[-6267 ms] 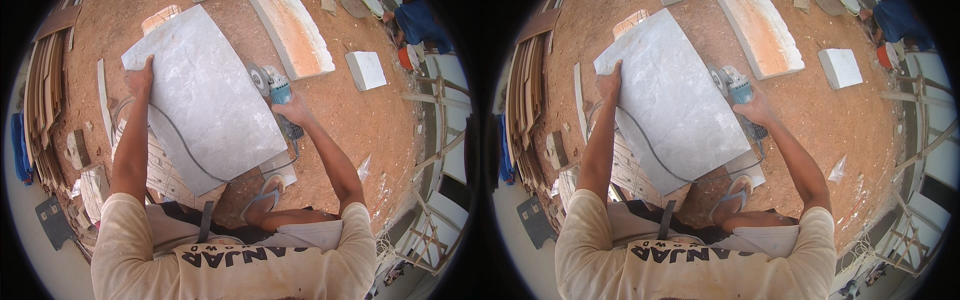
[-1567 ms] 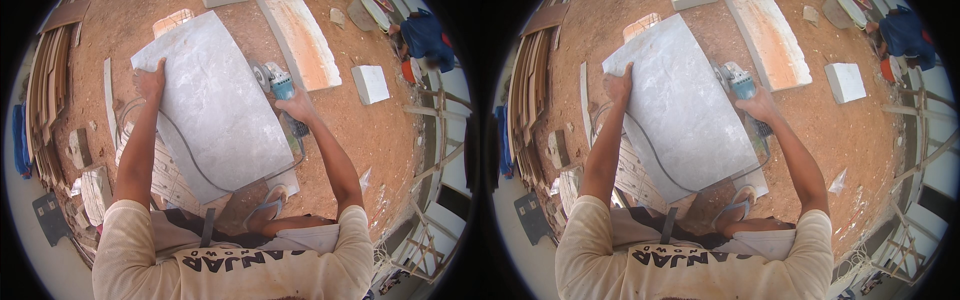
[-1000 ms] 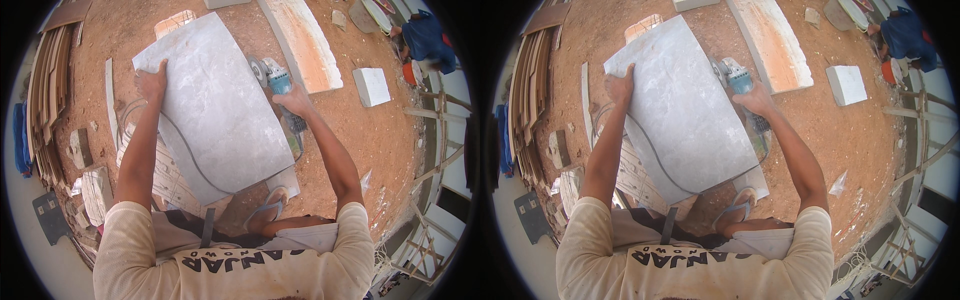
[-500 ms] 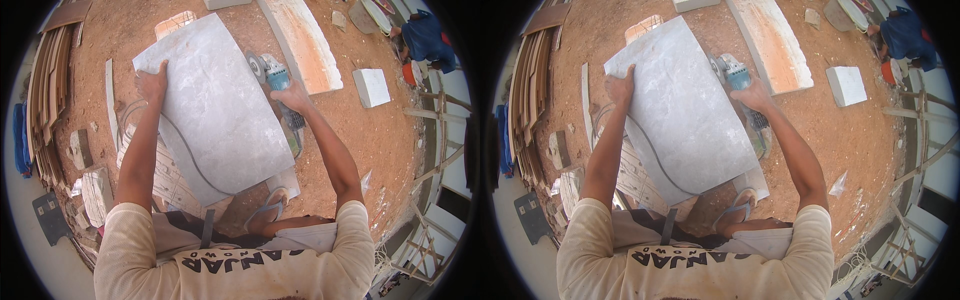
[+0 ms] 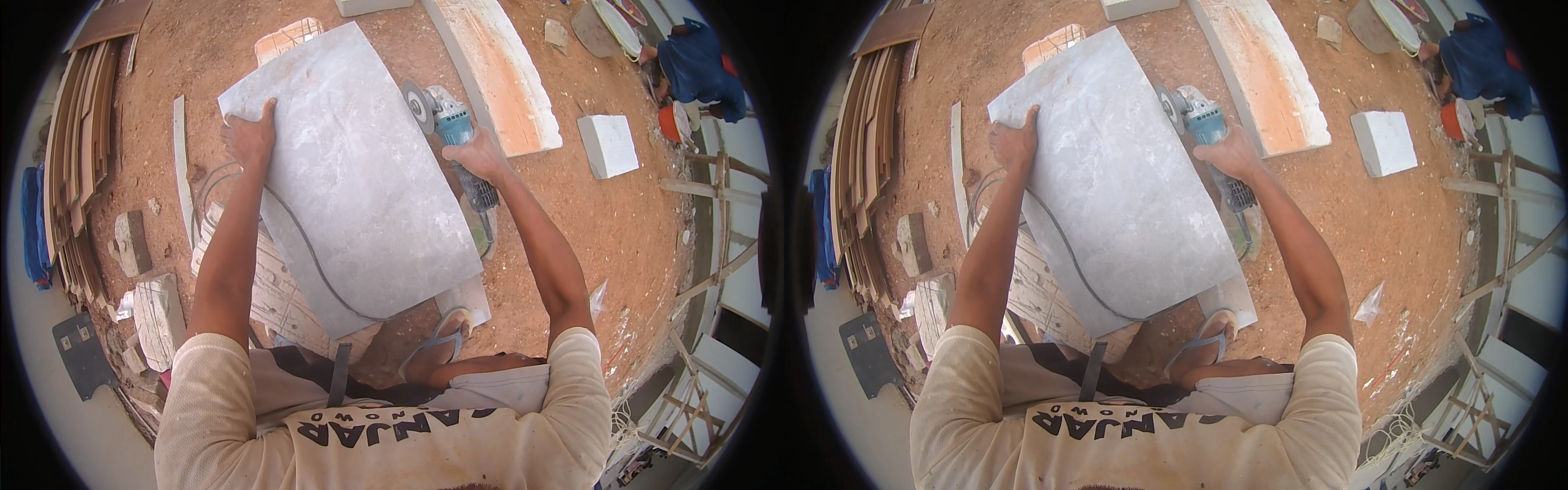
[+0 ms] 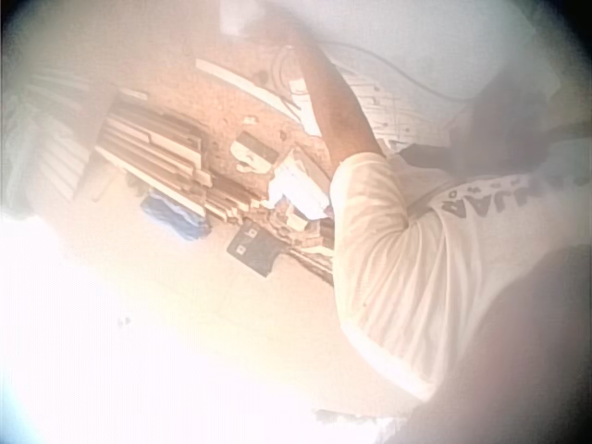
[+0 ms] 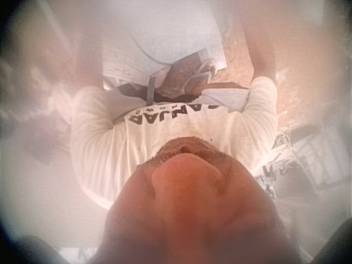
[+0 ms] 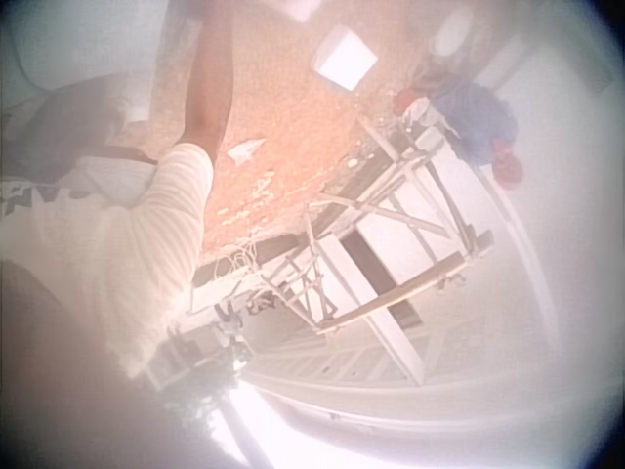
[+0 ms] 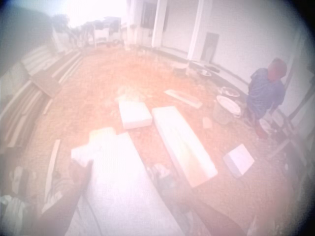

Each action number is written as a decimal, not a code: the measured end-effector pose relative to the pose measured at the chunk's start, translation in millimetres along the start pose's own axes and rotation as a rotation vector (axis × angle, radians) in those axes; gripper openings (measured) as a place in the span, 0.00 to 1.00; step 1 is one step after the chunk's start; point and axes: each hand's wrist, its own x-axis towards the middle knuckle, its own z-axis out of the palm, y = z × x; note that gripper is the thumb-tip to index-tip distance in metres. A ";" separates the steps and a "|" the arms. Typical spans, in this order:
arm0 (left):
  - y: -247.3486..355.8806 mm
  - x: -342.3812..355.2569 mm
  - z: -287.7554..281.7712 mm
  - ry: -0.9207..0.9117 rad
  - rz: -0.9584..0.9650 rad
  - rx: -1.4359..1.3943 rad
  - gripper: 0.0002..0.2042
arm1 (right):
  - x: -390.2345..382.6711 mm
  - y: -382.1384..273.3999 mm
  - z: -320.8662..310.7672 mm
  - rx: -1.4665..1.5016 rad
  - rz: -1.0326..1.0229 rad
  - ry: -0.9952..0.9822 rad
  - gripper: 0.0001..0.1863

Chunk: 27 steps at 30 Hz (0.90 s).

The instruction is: The person uses an angle grinder to cut a large white tile on the ground. They then carry the tile to a wall, place it against the surface to check the fit, and return it to the ground to perform another cut with the grinder.

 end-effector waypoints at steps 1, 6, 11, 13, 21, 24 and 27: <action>-0.6 0.4 0.0 0.002 0.002 0.000 0.57 | 0.1 -1.7 0.0 -0.008 0.005 -0.001 0.33; 0.0 -0.6 0.0 0.008 0.017 -0.001 0.56 | 1.9 -4.6 0.4 -0.026 0.017 0.009 0.35; 0.3 -1.9 -0.7 0.006 0.028 -0.017 0.56 | 1.9 -10.5 -0.9 -0.023 0.035 -0.007 0.34; 0.7 -1.7 -0.6 0.012 0.039 -0.009 0.55 | 4.0 -9.1 -0.2 -0.019 0.037 -0.003 0.33; 0.5 0.1 0.7 0.018 0.072 0.004 0.54 | 9.1 -11.4 1.6 -0.009 0.040 -0.019 0.34; -2.2 2.1 3.7 0.034 0.087 0.015 0.53 | 9.0 -14.0 2.2 -0.016 0.024 -0.007 0.34; 0.3 1.4 5.0 0.026 0.087 0.017 0.53 | 16.8 -2.2 6.6 -0.030 0.020 0.010 0.34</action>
